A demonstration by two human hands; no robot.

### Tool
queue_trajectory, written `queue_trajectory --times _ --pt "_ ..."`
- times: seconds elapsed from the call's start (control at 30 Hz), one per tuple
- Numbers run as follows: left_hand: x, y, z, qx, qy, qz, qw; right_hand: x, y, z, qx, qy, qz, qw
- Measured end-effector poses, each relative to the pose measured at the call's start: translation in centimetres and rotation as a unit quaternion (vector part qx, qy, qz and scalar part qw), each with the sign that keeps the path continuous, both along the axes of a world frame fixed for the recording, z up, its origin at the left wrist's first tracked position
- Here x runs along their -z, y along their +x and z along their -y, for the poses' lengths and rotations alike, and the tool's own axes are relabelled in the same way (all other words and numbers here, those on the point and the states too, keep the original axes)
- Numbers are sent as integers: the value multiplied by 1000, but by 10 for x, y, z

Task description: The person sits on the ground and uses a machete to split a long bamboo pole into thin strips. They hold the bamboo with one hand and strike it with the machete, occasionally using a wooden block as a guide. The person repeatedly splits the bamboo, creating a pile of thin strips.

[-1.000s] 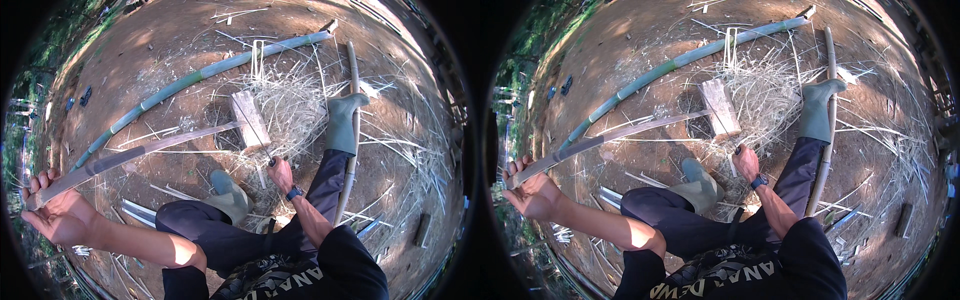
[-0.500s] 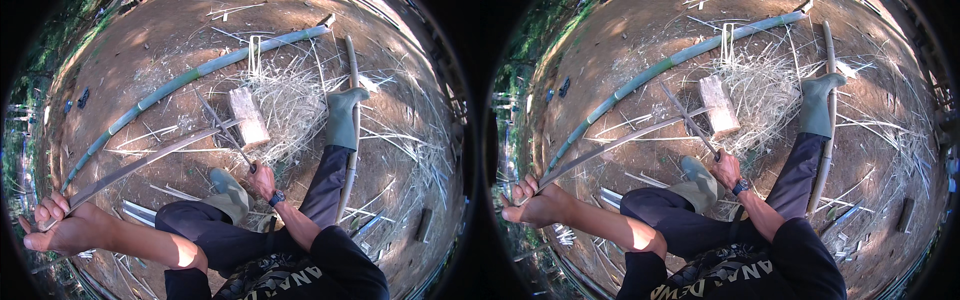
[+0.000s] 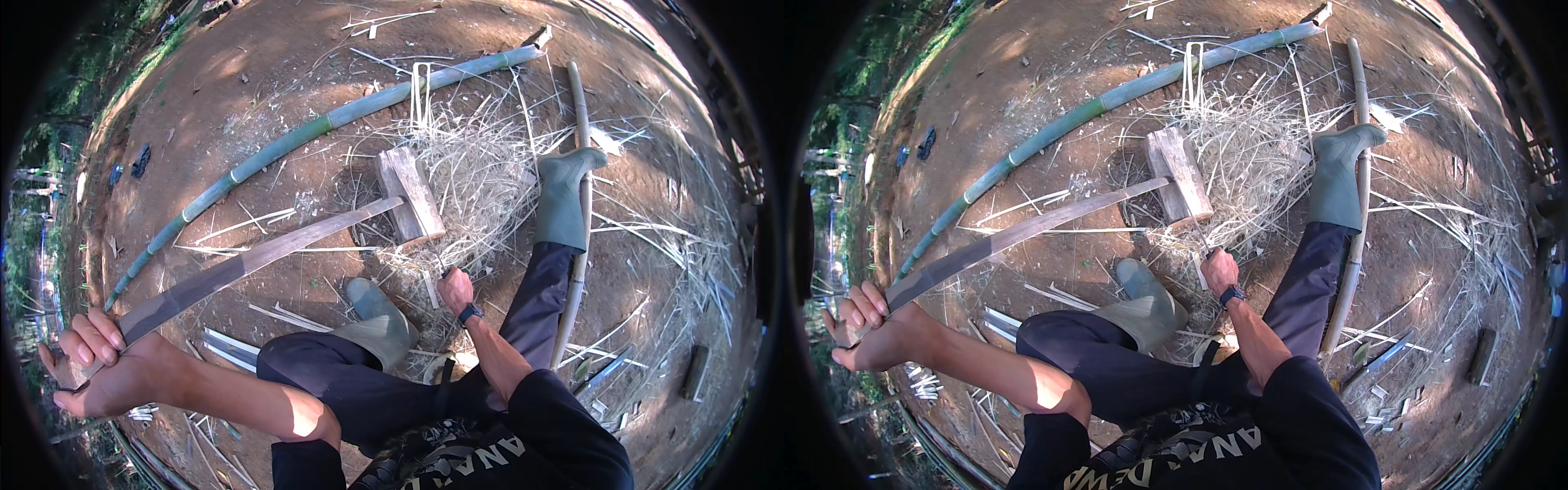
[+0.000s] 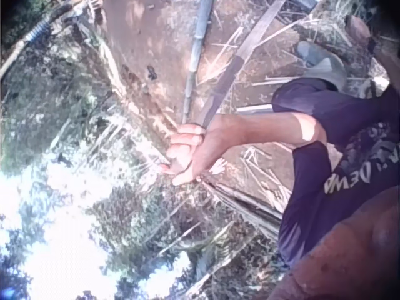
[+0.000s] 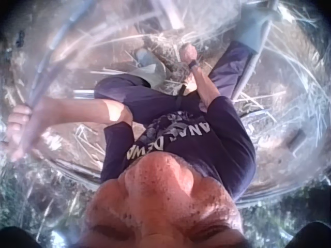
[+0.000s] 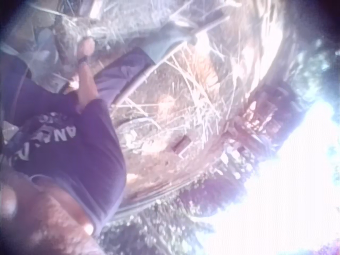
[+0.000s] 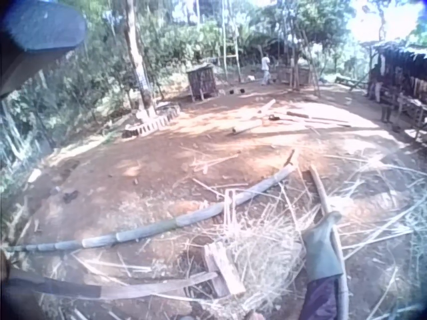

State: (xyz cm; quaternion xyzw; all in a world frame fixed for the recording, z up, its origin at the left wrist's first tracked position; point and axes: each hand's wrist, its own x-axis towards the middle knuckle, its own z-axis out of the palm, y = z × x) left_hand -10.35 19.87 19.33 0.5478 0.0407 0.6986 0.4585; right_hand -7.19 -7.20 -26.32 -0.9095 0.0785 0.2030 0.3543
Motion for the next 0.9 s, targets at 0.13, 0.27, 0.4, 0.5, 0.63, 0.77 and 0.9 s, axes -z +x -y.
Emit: queue_trajectory --times 0.13,0.27,0.4,0.5,0.63,0.77,0.9 --pt "2 -19 -25 167 49 18 985 -54 -4 -5 -54 38 29 997" --pt "1 -15 -21 227 52 35 972 -127 -13 -34 -102 113 60 986" --pt "0 -12 -13 242 44 44 968 -128 -15 -50 -122 119 58 984" --pt "1 -10 -15 253 37 52 965 -78 -13 -44 -75 85 80 990" --pt "1 -11 -11 230 25 49 972 -107 -9 -54 -107 97 98 985" --pt "0 -11 -12 229 18 53 972 -125 -13 -60 -128 138 119 975" --pt "2 -7 -11 217 17 44 975 -53 -7 -32 -48 48 63 996"
